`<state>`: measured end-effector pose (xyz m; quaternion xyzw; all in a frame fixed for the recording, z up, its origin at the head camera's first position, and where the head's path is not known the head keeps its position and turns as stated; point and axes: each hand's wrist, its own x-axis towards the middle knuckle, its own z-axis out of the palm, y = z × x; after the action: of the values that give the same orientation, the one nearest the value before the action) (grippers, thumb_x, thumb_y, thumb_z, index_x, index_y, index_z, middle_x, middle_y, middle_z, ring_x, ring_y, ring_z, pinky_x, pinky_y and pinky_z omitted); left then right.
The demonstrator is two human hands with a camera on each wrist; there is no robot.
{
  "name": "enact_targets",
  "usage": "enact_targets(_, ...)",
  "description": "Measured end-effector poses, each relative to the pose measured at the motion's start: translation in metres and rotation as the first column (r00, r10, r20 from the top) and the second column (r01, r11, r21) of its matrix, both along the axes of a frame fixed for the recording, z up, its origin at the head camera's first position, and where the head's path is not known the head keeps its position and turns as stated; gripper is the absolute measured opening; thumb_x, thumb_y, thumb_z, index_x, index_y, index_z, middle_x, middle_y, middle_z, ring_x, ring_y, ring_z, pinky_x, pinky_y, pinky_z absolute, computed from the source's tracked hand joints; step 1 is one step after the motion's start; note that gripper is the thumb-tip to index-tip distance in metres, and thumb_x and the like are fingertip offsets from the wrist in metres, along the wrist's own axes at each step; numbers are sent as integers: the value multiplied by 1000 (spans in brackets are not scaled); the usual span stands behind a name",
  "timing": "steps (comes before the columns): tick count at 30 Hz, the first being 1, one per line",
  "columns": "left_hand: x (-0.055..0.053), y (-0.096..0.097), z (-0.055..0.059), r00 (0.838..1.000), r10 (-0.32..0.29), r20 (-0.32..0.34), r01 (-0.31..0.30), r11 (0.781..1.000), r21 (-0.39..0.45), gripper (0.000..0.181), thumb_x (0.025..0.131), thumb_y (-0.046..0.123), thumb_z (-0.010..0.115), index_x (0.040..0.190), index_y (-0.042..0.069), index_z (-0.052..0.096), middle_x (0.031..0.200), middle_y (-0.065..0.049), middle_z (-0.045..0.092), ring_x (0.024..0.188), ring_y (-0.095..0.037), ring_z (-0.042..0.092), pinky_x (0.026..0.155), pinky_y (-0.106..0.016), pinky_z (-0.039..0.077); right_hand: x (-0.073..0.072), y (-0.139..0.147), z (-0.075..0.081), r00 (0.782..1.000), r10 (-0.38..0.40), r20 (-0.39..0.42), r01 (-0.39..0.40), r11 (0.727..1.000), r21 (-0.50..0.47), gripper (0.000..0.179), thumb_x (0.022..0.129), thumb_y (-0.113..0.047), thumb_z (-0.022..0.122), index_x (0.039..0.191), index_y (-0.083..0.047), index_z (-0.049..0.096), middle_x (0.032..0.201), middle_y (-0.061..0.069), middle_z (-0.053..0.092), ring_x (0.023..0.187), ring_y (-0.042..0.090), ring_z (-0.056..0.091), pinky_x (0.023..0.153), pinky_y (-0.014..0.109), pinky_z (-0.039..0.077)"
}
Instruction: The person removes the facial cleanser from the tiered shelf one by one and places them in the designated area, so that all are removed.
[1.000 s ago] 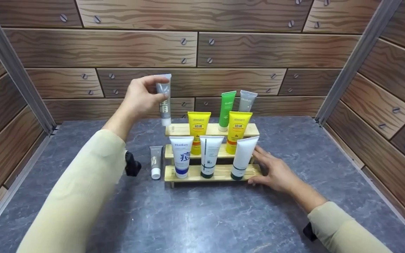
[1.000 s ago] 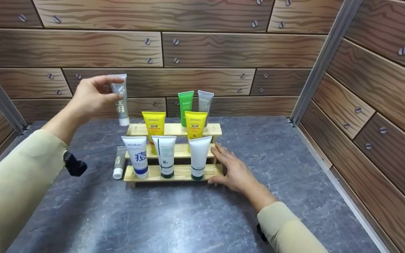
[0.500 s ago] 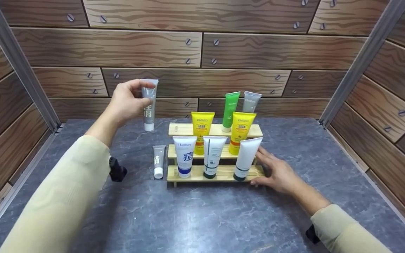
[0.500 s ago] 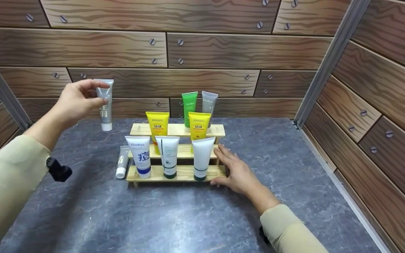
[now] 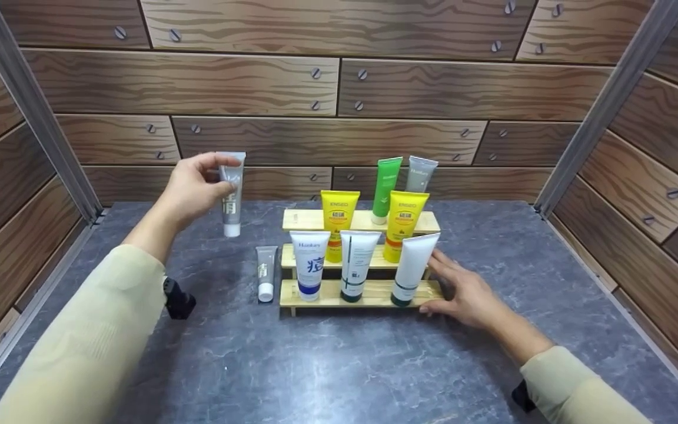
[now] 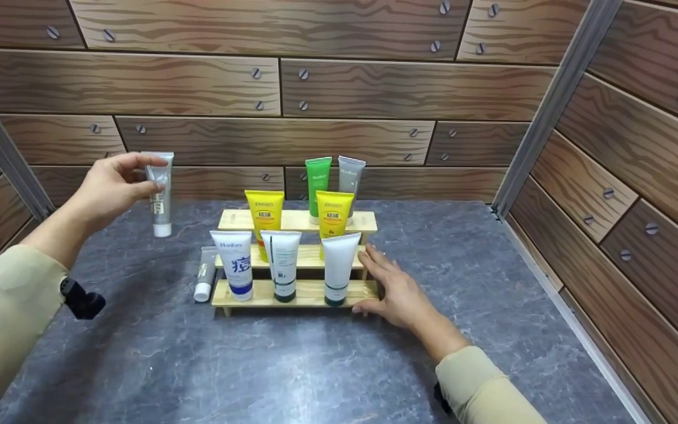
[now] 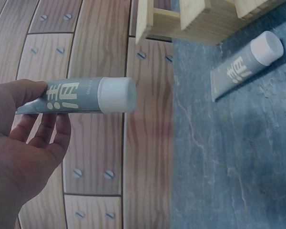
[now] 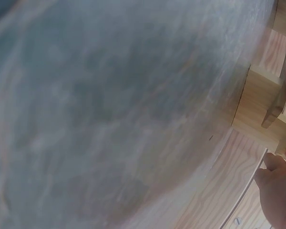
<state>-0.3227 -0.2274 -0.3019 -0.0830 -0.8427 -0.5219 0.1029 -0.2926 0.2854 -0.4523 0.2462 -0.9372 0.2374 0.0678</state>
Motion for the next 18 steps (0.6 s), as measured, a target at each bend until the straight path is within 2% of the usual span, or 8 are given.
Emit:
enact_targets(6, 1, -7, -14, 1000, -11, 21, 12, 1000, -21, 41, 96, -7, 70, 136, 3, 69, 113, -19, 66, 94, -21, 58, 73, -26, 52, 0, 0, 0, 1000, -5, 15, 5, 1000, 0, 101, 78, -44, 93, 160, -8, 45, 169, 15, 31, 150, 47, 37, 117, 68, 30)
enact_targets(18, 5, -13, -40, 992, -42, 116, 43, 999, -3, 43, 98, -6, 69, 140, 2, 66, 120, -22, 64, 103, -24, 60, 82, -27, 57, 0, 0, 0, 1000, -2, 15, 2, 1000, -1, 100, 80, -45, 92, 160, -8, 45, 169, 16, 31, 149, 48, 37, 117, 68, 30)
